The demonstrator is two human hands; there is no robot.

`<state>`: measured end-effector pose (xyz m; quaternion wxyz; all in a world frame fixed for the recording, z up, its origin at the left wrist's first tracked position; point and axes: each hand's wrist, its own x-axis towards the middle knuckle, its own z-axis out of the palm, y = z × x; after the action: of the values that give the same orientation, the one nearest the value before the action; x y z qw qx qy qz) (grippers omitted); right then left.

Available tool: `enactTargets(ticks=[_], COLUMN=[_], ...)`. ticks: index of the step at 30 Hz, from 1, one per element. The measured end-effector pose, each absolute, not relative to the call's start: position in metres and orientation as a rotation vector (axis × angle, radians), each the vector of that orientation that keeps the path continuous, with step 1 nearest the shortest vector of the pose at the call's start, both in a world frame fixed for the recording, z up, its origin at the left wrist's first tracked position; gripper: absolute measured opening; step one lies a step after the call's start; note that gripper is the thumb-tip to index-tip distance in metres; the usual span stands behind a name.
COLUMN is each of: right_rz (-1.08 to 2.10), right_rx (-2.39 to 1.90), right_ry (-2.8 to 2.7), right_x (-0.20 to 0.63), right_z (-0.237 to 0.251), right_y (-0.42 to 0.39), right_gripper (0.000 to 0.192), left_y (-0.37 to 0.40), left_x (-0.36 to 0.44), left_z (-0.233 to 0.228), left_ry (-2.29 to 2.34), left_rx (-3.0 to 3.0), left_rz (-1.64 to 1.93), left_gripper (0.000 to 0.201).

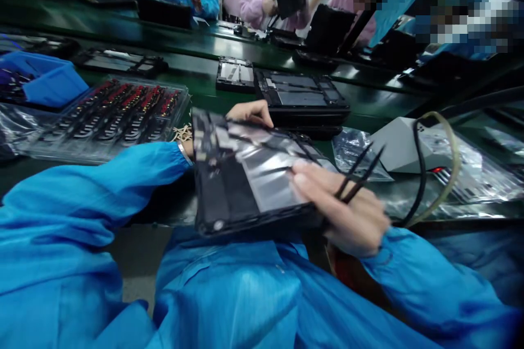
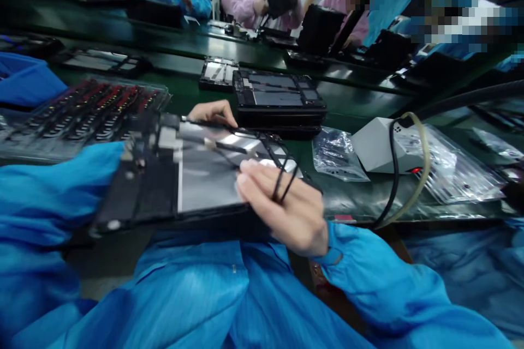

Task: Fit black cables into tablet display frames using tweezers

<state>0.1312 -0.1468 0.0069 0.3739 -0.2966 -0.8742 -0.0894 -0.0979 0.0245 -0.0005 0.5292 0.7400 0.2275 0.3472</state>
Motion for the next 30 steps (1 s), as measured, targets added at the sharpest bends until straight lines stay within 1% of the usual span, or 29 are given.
enactTargets(ticks=[2, 3, 4, 5, 7, 8, 11, 15, 18, 21, 23, 25, 28, 30], right_rz=[-0.375, -0.423, -0.459, -0.489, -0.513, -0.506, -0.436, -0.343, -0.308, -0.319, -0.307, -0.281, -0.284, -0.308], right_rx=[-0.64, -0.627, -0.63, -0.638, -0.662, -0.678, -0.74, -0.749, -0.737, -0.724, -0.699, -0.663, -0.588, -0.545], right_ry=[-2.342, -2.37, -2.389, -2.395, -2.415, -2.428, -2.496, -2.517, -2.487, -2.466, -2.417, -2.356, -2.298, -2.301], right_x=[0.131, 0.131, 0.132, 0.133, 0.134, 0.134, 0.129, 0.122, 0.121, 0.118, 0.114, 0.109, 0.109, 0.118], right_z=[-0.011, -0.021, -0.03, -0.039, -0.051, -0.054, -0.057, -0.057, -0.063, -0.07, -0.072, -0.071, -0.065, -0.061], right_y=[-0.145, -0.145, -0.146, -0.147, -0.153, -0.156, -0.165, -0.167, -0.165, -0.161, -0.157, -0.151, -0.141, -0.135], right_gripper=[0.056, 0.052, 0.047, 0.042, 0.037, 0.036, 0.036, 0.028, 0.032, 0.032, 0.031, 0.029, 0.028, 0.026], left_y=[0.031, 0.034, 0.037, 0.038, 0.035, 0.03, 0.004, -0.033, -0.052, -0.07, -0.083, -0.094, -0.102, -0.098], left_x=[-0.111, -0.12, -0.131, -0.143, -0.169, -0.18, -0.204, -0.212, -0.207, -0.195, -0.187, -0.184, -0.198, -0.222], left_z=[-0.015, -0.021, -0.024, -0.027, -0.027, -0.027, -0.033, -0.053, -0.059, -0.05, -0.039, -0.026, 0.001, 0.022], left_ry=[0.541, 0.591, 0.679, 0.803, 1.079, 1.176, 1.27, 1.361, 1.424, 1.365, 1.254, 1.196, 1.345, 1.564], left_rx=[1.838, 1.891, 1.973, 2.077, 2.292, 2.372, 2.471, 2.377, 2.21, 1.858, 1.569, 1.347, 1.235, 1.201], left_rz=[0.745, 0.711, 0.677, 0.628, 0.47, 0.384, 0.252, 0.348, 0.386, 0.436, 0.535, 0.646, 0.814, 0.913], left_gripper=[0.043, 0.051, 0.054, 0.052, 0.038, 0.035, 0.045, 0.058, 0.065, 0.084, 0.1, 0.109, 0.11, 0.099])
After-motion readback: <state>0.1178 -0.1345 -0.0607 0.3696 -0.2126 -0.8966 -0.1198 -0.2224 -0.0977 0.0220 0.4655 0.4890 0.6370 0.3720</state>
